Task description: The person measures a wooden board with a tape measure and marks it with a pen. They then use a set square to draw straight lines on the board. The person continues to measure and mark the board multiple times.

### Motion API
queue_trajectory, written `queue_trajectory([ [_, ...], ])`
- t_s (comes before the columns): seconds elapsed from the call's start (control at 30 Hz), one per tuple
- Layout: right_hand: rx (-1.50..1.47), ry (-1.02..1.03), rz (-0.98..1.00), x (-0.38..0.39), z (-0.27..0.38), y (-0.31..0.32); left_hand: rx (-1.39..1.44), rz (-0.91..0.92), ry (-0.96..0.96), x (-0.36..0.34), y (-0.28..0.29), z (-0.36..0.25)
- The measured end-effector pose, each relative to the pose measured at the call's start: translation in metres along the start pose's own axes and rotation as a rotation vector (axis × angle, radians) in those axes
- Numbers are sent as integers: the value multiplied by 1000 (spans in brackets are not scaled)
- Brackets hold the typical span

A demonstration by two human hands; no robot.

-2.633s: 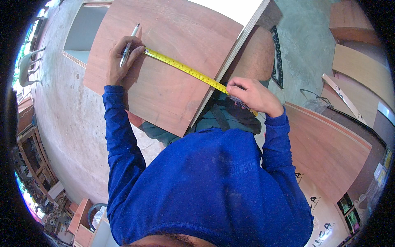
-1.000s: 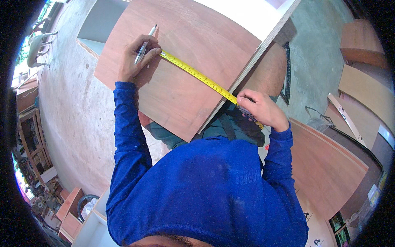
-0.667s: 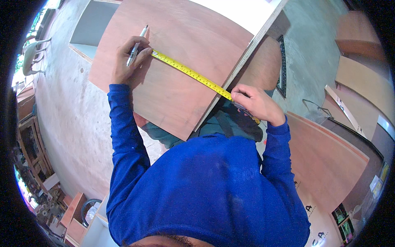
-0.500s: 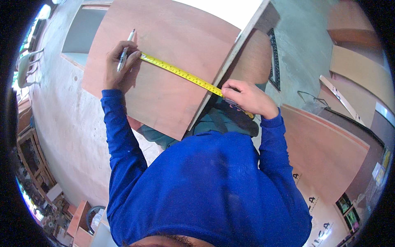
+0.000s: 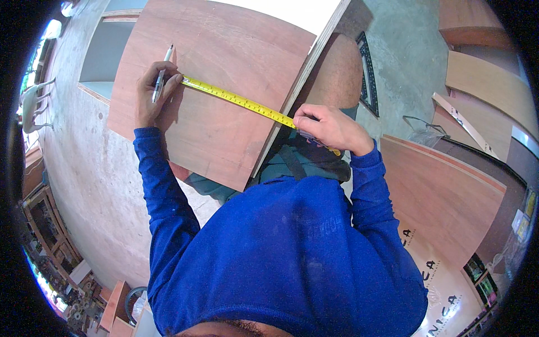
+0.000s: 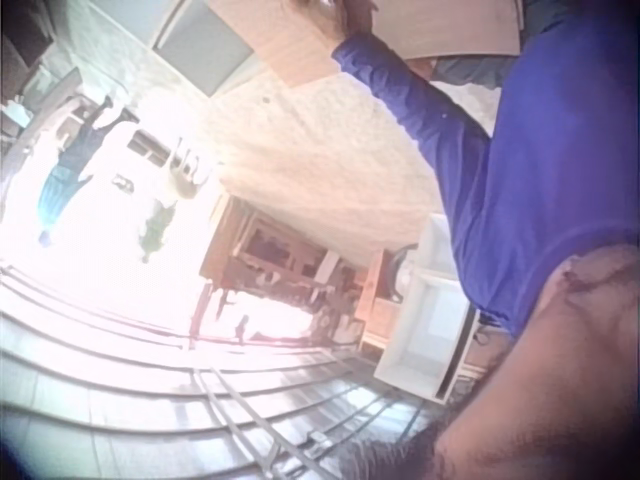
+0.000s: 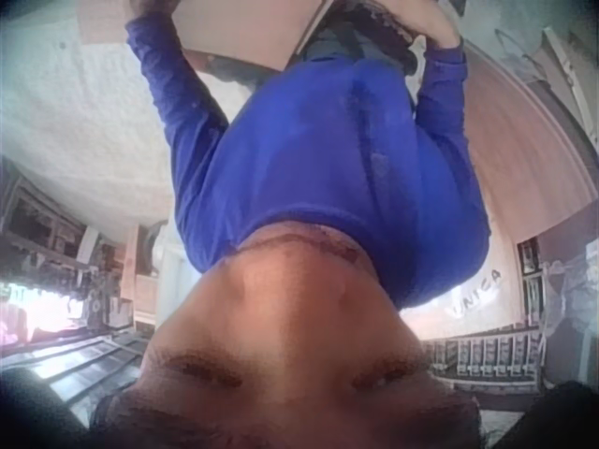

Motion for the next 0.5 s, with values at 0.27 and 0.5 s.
queue_trajectory([
  [0.27, 33, -53, 41, 2, 0, 0, -25, -1, -38, 0, -1, -3],
  [0.5, 31, -49, 43, 2, 1, -1, 18, -3, 15, 2, 0, -3],
])
Point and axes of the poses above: each hand's wrist, its own x-axis away from the middle knuckle, its own y-axis out of the back of the hand, z = x × y, the point moved 9 cm from there along -x, towards the middle knuckle, and after that the axes turned 4 degrees about z, right-handed, at the moved point
